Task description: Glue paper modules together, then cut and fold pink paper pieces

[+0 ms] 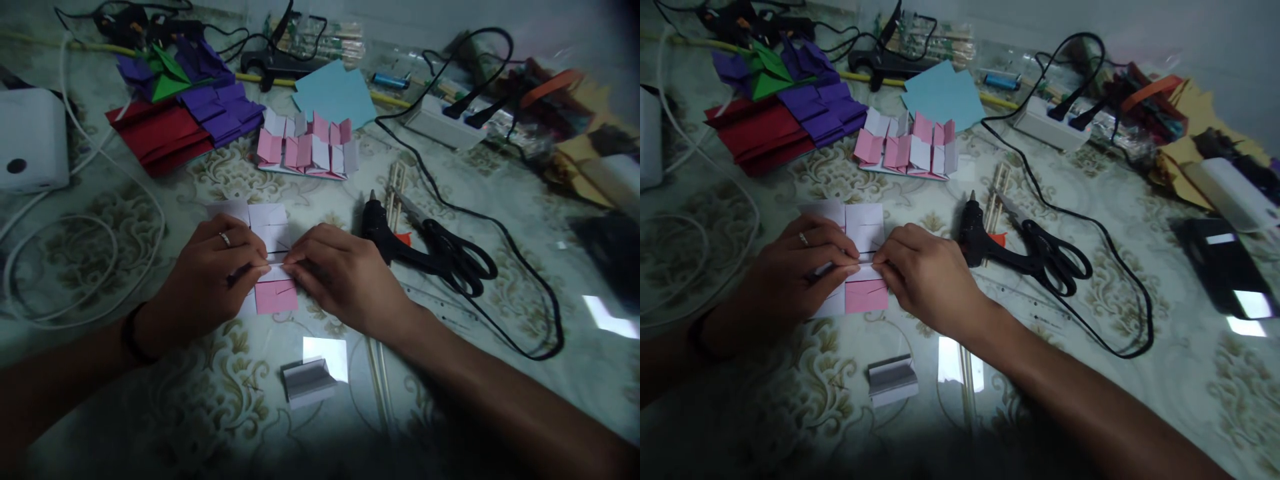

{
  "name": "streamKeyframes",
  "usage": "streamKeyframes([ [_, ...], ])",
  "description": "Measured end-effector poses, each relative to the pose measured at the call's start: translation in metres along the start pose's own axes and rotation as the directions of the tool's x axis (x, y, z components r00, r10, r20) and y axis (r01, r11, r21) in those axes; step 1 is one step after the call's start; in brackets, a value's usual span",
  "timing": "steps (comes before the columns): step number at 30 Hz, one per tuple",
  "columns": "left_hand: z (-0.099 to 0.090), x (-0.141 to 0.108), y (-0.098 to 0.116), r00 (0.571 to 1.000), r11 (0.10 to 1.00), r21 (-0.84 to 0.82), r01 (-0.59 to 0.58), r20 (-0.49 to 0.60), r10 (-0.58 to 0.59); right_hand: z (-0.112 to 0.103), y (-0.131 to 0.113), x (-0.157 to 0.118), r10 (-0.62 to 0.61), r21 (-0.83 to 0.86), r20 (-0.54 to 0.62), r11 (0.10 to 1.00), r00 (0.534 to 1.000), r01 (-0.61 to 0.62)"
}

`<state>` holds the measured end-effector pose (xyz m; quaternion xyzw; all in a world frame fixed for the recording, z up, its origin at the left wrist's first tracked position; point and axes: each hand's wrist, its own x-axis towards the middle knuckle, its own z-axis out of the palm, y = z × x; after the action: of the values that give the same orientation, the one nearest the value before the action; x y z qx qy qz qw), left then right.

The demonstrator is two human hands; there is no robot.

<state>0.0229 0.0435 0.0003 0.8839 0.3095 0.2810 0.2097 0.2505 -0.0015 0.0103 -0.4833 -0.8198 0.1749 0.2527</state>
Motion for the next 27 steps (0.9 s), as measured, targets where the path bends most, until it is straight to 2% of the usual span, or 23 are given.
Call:
streamKeyframes([
  [8,0.0,0.0,-0.002,1.0,1.0,0.009,-0.018,0.01,0.018,-0.009,-0.002,-0.001,-0.032,-0.116,0.053,0.993,0.998,0.038],
  [12,0.0,-0.001,-0.003,0.998,0.996,-0.056,-0.064,-0.018,0.063,-0.031,-0.001,-0.002,-0.041,-0.126,0.08,0.991,0.996,0.05],
  [15,0.0,-0.002,-0.003,0.997,0.994,-0.081,-0.07,-0.03,0.068,-0.058,0.003,-0.009,0.031,-0.165,0.024,0.986,0.999,-0.026],
  [19,-0.002,-0.005,0.0,0.997,0.996,-0.057,-0.073,-0.037,0.071,-0.084,0.018,-0.037,0.186,-0.393,-0.059,0.899,0.981,-0.194],
  [23,-0.004,-0.007,0.004,0.999,0.997,-0.055,-0.045,-0.01,0.045,-0.081,0.041,-0.073,0.288,-0.479,-0.078,0.829,0.955,-0.289],
  [27,-0.004,-0.01,0.006,0.998,0.998,-0.022,-0.064,-0.027,0.063,-0.066,0.056,-0.087,0.297,-0.455,-0.076,0.839,0.952,-0.298],
])
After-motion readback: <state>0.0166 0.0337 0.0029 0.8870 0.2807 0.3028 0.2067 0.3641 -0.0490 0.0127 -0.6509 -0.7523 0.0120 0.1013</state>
